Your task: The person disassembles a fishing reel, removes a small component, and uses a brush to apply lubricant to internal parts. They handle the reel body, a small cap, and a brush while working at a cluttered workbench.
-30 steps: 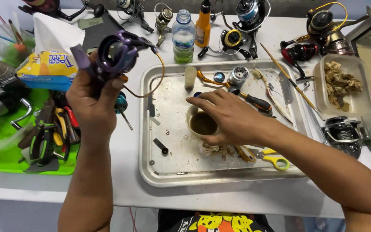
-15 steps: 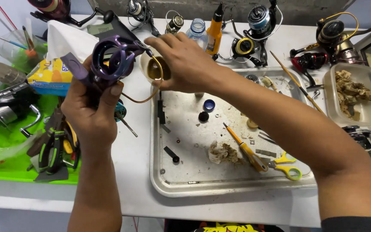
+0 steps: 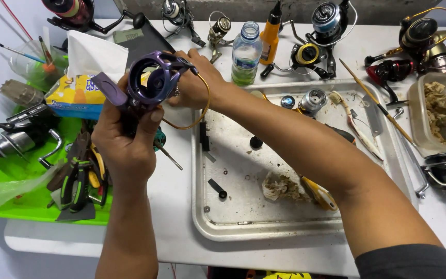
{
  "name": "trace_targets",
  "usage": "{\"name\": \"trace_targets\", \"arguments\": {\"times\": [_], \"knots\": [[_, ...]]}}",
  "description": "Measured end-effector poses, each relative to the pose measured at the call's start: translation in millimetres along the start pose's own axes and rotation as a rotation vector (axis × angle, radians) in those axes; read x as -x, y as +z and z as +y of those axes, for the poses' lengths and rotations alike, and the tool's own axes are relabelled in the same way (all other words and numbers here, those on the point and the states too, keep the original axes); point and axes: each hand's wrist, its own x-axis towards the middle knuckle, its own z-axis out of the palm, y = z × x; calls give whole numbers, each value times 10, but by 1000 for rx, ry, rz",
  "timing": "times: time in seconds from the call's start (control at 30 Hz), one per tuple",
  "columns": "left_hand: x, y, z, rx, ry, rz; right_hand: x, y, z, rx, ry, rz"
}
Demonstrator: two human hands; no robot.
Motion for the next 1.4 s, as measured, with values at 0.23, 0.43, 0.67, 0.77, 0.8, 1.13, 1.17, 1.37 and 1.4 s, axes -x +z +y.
{"name": "trace_targets", "arguments": {"times": [0.23,0.43,0.67,0.77,0.8,1.13,1.17,1.37,1.4], "knots": [[3,15,30,-68,3,-13,55,-227,-43,-80,6,-52],[-13,9,-27,-42,-7,9,74,-260,8,-41,-108,-82],[-18,11,-30,-41,-3,23,75,-310,-56,3,-189,-171],[-13,12,-33,-40,-4,19,64,-251,-52,9,-188,-163],[-15,11,-32,-42,-5,16,50,-215,-40,24,-199,-153],[-14,11,-24,-33,1,-5,69,-121,-75,70,-217,-78],[-11,12,-24,-44,-3,-5,79,-165,-119,73,-141,-162],[3,46,-13,-102,26,-33,123,4,4,85,-135,-49],[3,59,-7,-107,44,-48,137,0,19,117,-132,-59]]}}
